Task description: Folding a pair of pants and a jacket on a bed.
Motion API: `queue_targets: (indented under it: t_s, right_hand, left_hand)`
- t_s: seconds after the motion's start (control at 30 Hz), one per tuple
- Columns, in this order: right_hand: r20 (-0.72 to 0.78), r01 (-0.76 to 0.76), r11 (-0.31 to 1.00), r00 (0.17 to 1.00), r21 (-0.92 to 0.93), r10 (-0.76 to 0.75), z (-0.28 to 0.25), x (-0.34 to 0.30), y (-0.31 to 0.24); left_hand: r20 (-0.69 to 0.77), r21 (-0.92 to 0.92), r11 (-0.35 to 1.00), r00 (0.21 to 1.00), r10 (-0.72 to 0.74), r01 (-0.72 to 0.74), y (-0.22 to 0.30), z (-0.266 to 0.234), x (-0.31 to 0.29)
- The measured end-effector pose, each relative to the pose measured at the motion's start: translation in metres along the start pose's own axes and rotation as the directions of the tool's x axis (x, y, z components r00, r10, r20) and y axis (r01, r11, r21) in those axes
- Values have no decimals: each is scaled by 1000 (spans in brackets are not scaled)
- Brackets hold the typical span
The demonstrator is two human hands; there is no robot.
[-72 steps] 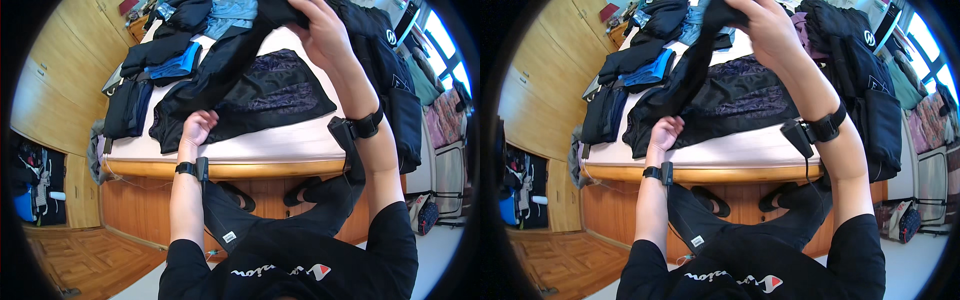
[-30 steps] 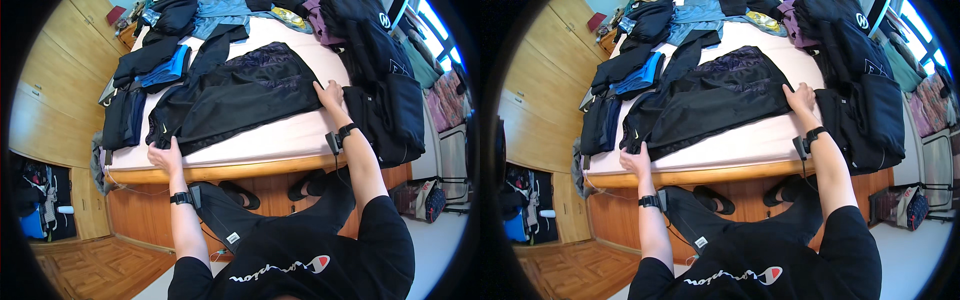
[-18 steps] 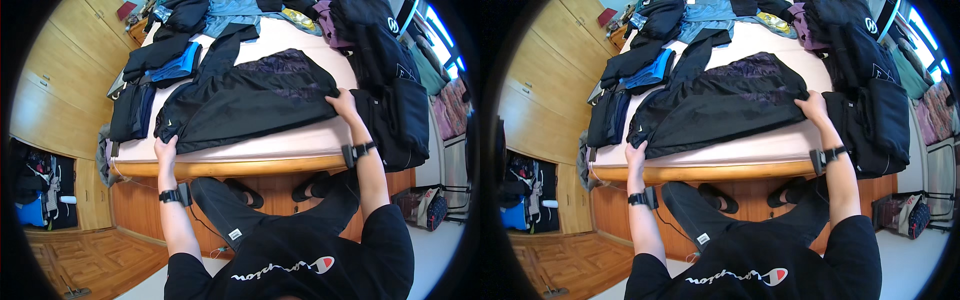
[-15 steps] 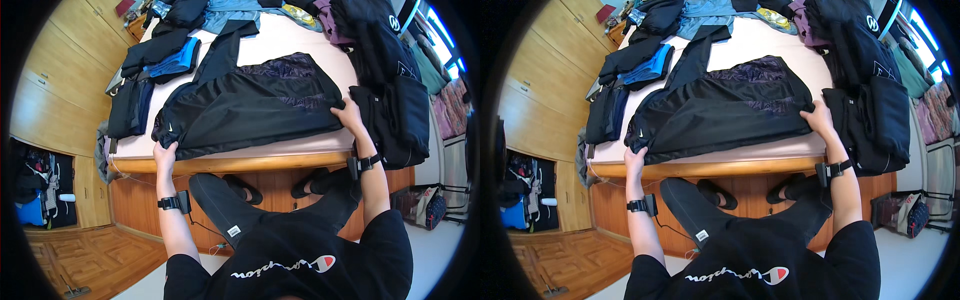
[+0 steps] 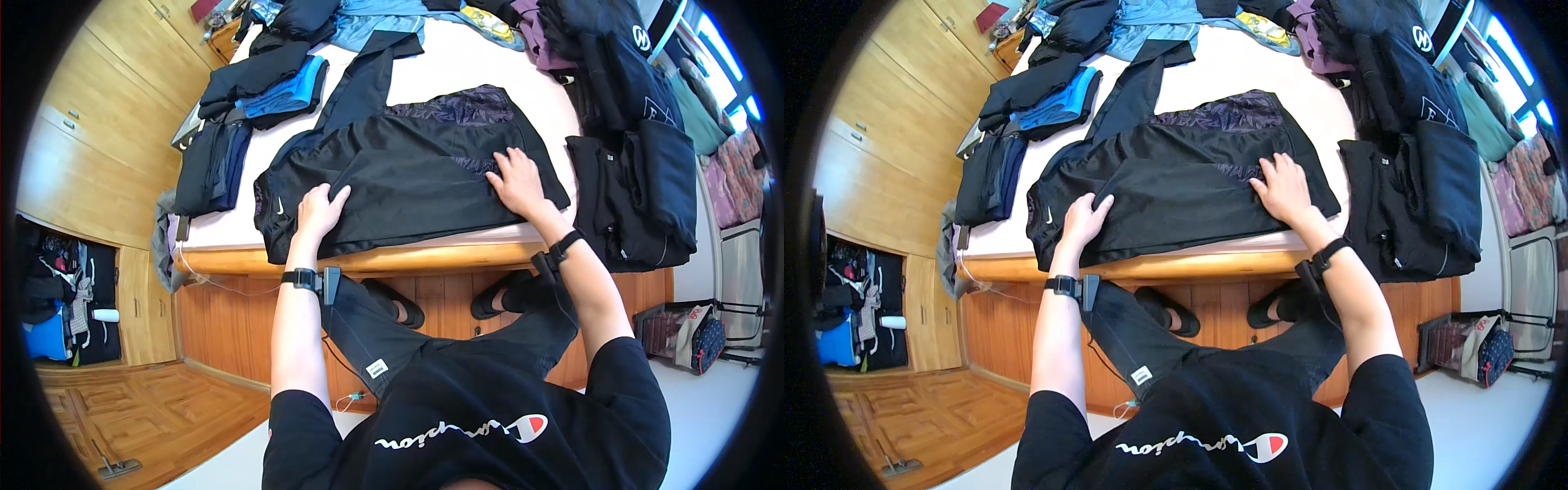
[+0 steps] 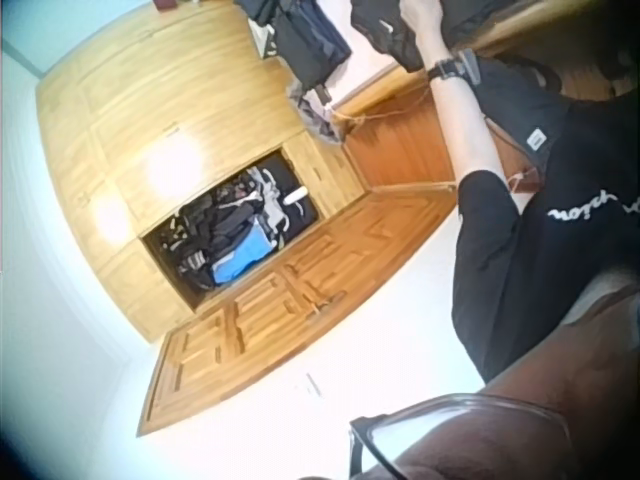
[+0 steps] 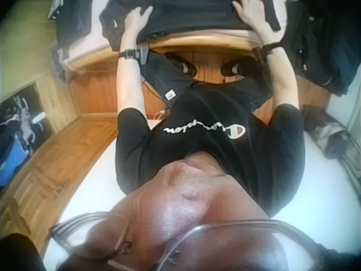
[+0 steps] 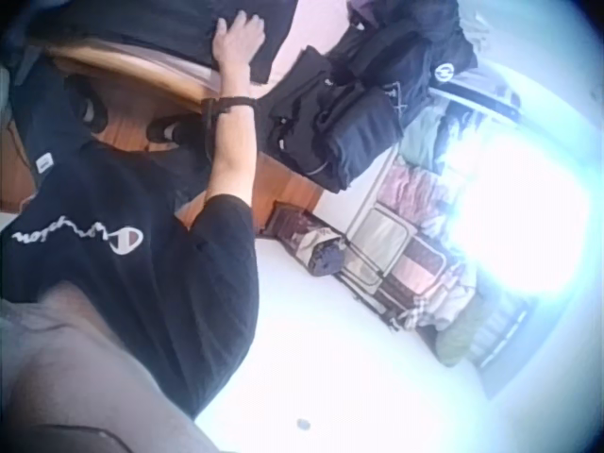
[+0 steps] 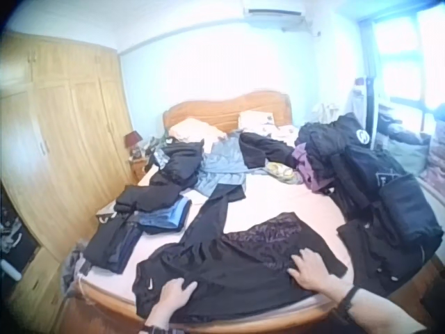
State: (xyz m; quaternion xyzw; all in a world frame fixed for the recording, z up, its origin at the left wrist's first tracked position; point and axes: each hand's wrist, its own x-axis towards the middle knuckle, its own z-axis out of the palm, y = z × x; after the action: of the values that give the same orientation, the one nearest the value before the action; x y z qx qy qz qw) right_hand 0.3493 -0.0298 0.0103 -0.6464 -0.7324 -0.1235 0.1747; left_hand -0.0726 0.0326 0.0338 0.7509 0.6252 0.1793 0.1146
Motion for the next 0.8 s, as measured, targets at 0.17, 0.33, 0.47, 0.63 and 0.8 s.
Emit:
queue_targets:
  t_s: [0.17, 0.33, 0.47, 0.63, 0.8]
  right_hand:
    - [19, -9, 1000, 1000, 28, 8, -3, 4, -5]
    - [53, 86, 996, 995, -39, -84, -4, 5, -9]
    - [155, 81, 996, 985, -48, -73, -8, 16, -8]
    - [128, 30, 999, 991, -42, -24, -6, 12, -4]
    - [138, 19, 997, 990, -79, -8, -3, 13, -2]
  left_hand:
    - [-142, -274, 962, 988, -56, 15, 6, -24, -14]
    - [-43, 138, 978, 987, -152, 157, -10, -18, -41]
    - [10, -23, 985, 985, -171, 171, -29, -20, -47]
    - [155, -320, 942, 986, -54, 102, -69, -19, -64]
    - [111, -311, 942, 989, -94, 124, -68, -17, -59]
